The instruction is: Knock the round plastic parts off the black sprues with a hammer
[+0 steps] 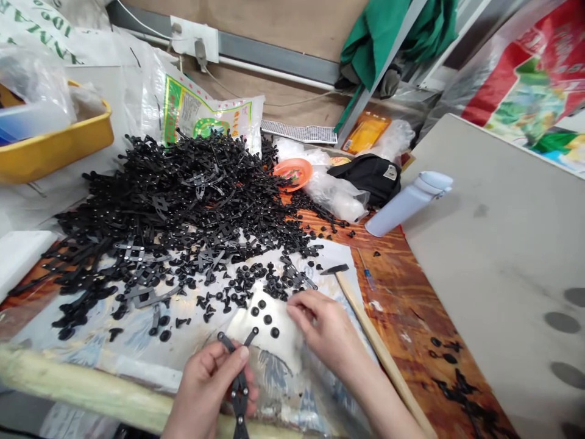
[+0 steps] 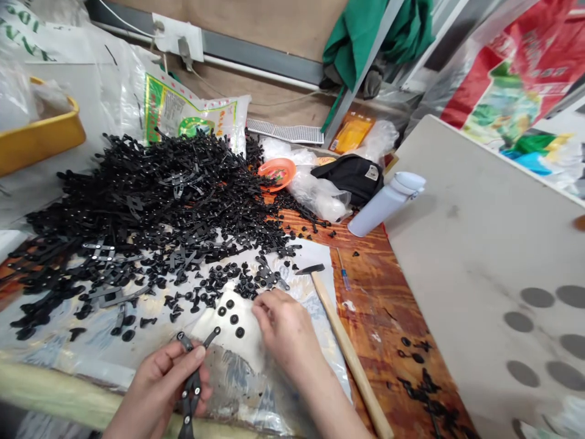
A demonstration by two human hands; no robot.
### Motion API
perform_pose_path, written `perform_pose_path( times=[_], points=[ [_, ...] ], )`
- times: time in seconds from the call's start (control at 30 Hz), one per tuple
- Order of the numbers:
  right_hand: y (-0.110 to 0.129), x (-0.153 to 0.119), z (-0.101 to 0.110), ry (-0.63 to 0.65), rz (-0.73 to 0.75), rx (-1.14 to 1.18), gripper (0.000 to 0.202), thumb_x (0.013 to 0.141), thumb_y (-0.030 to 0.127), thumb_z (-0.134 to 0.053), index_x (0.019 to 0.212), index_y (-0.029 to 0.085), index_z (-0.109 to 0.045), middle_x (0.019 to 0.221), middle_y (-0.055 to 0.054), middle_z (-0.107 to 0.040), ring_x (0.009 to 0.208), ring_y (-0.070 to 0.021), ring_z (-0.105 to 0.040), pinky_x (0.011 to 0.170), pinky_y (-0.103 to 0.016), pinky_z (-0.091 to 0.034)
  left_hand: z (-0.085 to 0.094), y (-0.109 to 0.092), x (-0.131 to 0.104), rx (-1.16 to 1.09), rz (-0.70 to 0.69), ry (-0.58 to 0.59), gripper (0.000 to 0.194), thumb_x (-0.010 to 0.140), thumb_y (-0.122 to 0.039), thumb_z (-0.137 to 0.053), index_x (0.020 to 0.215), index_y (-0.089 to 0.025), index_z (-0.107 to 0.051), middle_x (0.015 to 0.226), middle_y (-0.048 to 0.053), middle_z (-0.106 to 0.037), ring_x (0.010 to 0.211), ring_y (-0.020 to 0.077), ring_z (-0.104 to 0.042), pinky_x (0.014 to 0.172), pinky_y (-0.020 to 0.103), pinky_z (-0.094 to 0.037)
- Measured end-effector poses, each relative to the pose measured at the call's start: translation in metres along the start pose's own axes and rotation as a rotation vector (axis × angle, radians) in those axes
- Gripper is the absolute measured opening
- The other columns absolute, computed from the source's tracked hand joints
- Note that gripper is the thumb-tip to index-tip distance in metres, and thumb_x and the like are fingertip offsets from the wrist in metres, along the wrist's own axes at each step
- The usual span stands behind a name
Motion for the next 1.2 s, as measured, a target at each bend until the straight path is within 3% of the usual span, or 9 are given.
perform_pose_path(
  times=[0.07, 0.13, 0.2, 0.3, 0.53, 0.67, 0.77, 0.93, 1.2],
  points=[
    [-0.029, -0.012, 0.013, -0.162, -0.121, -0.030, 0.018, 0.088, 0.031, -0.049, 0.089, 0.021, -0.064, 0.086, -0.006, -0.067, 0.073, -0.0188, -0.060, 0.069, -0.031, -0.046, -0.001, -0.002, -0.001, -0.011, 0.019, -0.012, 0.033, 0.060, -0.041, -0.081, 0.065, -0.017, -0.058, 0.048, -0.001, -0.062, 0.042, 0.0158, -0.057, 0.038, 0.025, -0.047],
    [-0.063, -0.025, 0.025, -0.332, -0.332, -0.247, 0.026, 0.087, 0.040, -0.050, 0.098, 0.020, -0.063, 0.097, -0.011, -0.064, 0.086, -0.0256, -0.060, 0.074, -0.037, -0.046, -0.003, -0.004, -0.003, -0.022, 0.040, -0.012, 0.033, 0.058, -0.040, -0.082, 0.063, -0.017, -0.058, 0.048, -0.001, -0.062, 0.041, 0.0150, -0.057, 0.038, 0.024, -0.047],
    [-0.091, -0.033, 0.028, -0.315, -0.480, -0.382, 0.034, 0.084, 0.042, -0.054, 0.103, 0.015, -0.061, 0.099, -0.016, -0.062, 0.092, -0.0304, -0.058, 0.076, -0.041, -0.045, -0.007, -0.005, -0.003, -0.029, 0.053, 0.000, 0.033, 0.058, -0.040, -0.082, 0.063, -0.017, -0.059, 0.047, -0.002, -0.062, 0.040, 0.0137, -0.057, 0.037, 0.023, -0.046],
    [-0.108, -0.036, 0.020, -0.244, -0.502, -0.360, 0.030, 0.083, 0.036, -0.055, 0.103, 0.014, -0.060, 0.095, -0.015, -0.061, 0.087, -0.0290, -0.059, 0.073, -0.039, -0.045, -0.015, -0.004, -0.002, -0.017, 0.066, 0.007, 0.034, 0.057, -0.041, -0.082, 0.068, -0.015, -0.062, 0.048, -0.002, -0.062, 0.040, 0.0121, -0.057, 0.036, 0.020, -0.045],
    [-0.082, -0.039, 0.017, -0.264, -0.455, -0.205, 0.021, 0.090, 0.026, -0.039, 0.096, 0.017, -0.056, 0.088, -0.011, -0.061, 0.077, -0.0236, -0.060, 0.068, -0.034, -0.043, -0.030, 0.000, -0.002, -0.007, 0.100, -0.033, 0.037, 0.051, -0.038, -0.086, 0.066, -0.013, -0.065, 0.046, -0.002, -0.063, 0.038, 0.0110, -0.058, 0.035, 0.018, -0.043],
    [-0.059, -0.051, 0.022, -0.169, -0.324, 0.173, 0.024, 0.096, 0.034, -0.030, 0.091, 0.022, -0.050, 0.068, -0.001, -0.056, 0.058, -0.0164, -0.054, 0.057, -0.027, -0.041, -0.035, -0.002, -0.003, -0.007, 0.092, -0.070, 0.037, 0.049, -0.037, -0.088, 0.064, -0.013, -0.064, 0.046, -0.002, -0.063, 0.038, 0.0104, -0.057, 0.034, 0.017, -0.043],
    [-0.044, -0.059, 0.020, -0.118, -0.261, 0.368, 0.023, 0.097, 0.035, -0.029, 0.095, 0.023, -0.048, 0.065, 0.002, -0.051, 0.055, -0.0148, -0.050, 0.054, -0.026, -0.037, -0.037, -0.003, -0.004, 0.008, 0.090, -0.093, 0.038, 0.048, -0.038, -0.088, 0.065, -0.013, -0.065, 0.046, -0.003, -0.063, 0.038, 0.0100, -0.057, 0.034, 0.016, -0.043],
    [-0.041, -0.065, 0.014, -0.108, -0.264, 0.441, 0.022, 0.098, 0.035, -0.031, 0.091, 0.023, -0.047, 0.061, 0.005, -0.045, 0.052, -0.0132, -0.044, 0.051, -0.025, -0.033, -0.038, -0.003, -0.006, 0.042, 0.065, -0.069, 0.035, 0.052, -0.037, -0.086, 0.066, -0.014, -0.064, 0.047, -0.003, -0.062, 0.039, 0.0104, -0.056, 0.034, 0.017, -0.043],
    [-0.035, -0.067, 0.017, -0.112, -0.232, 0.434, 0.026, 0.099, 0.033, -0.031, 0.110, 0.022, -0.051, 0.067, 0.003, -0.052, 0.058, -0.0136, -0.051, 0.053, -0.024, -0.038, -0.037, -0.001, -0.004, 0.110, 0.056, -0.039, 0.031, 0.057, -0.036, -0.084, 0.065, -0.015, -0.062, 0.048, -0.001, -0.063, 0.041, 0.0122, -0.058, 0.037, 0.020, -0.046]
  ],
)
Point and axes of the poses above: each hand's wrist, its own x-axis towards the middle knuckle, its own z-axis out of the back of the hand, y = z × x, the point moved 2 cm from there along x, towards the middle knuckle
